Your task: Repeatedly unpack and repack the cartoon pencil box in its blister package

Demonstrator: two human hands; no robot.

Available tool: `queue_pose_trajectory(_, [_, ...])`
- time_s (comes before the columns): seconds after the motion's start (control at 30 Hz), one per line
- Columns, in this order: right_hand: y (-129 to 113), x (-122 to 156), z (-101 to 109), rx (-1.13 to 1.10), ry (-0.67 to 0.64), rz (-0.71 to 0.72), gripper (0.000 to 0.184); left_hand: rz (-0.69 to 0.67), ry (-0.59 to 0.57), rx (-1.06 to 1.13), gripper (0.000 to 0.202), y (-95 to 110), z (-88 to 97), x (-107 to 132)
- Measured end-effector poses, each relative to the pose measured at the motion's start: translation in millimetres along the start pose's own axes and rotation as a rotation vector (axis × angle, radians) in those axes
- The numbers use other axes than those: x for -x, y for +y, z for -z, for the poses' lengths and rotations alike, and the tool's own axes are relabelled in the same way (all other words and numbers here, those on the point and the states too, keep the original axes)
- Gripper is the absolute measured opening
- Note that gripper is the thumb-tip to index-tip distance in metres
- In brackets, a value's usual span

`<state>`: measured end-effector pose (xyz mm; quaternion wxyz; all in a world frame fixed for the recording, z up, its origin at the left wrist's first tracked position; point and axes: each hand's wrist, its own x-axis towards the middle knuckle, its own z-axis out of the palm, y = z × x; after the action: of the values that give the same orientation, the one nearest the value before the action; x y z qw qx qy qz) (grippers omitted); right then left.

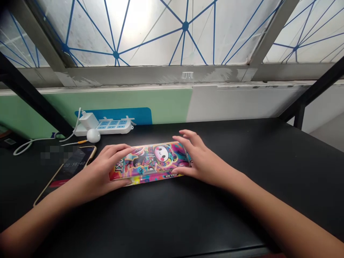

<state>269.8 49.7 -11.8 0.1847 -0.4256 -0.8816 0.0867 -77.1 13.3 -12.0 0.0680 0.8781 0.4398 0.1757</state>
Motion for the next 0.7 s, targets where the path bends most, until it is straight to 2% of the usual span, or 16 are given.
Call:
queue_pose_trajectory(0.07, [8, -1, 2, 0.000, 0.034, 0.005, 0.095, -0.083, 0.109, -0.109, 0.077, 2, -0.4, 1])
queue_pose_trajectory(0.13, [15, -3, 4, -0.041, 0.019, 0.020, 0.096, -0.154, 0.186, -0.201, 0.075, 6, -0.8, 2])
queue_pose_trajectory(0.27, [18, -7, 7, -0.072, 0.077, 0.074, 0.081, -0.180, 0.188, -0.296, 0.082, 12, -2.1, 4])
queue_pose_trajectory(0.4, [9, -7, 5, -0.016, 0.219, 0.128, 0.089, -0.129, 0.221, -0.293, 0.089, 12, 3.0, 2])
queue_pose_trajectory(0.53, [-2, -3, 6, 0.094, 0.319, 0.212, 0.086, -0.053, 0.336, -0.318, 0.075, 8, 13.2, 2])
queue_pose_trajectory(0.6, [-6, -1, 7, 0.185, 0.378, 0.275, 0.076, -0.061, 0.365, -0.332, 0.064, 7, 16.7, 3])
queue_pose_trajectory(0.7, [-12, 0, 7, 0.314, 0.431, 0.372, 0.053, -0.107, 0.380, -0.367, 0.036, 9, 17.0, 4])
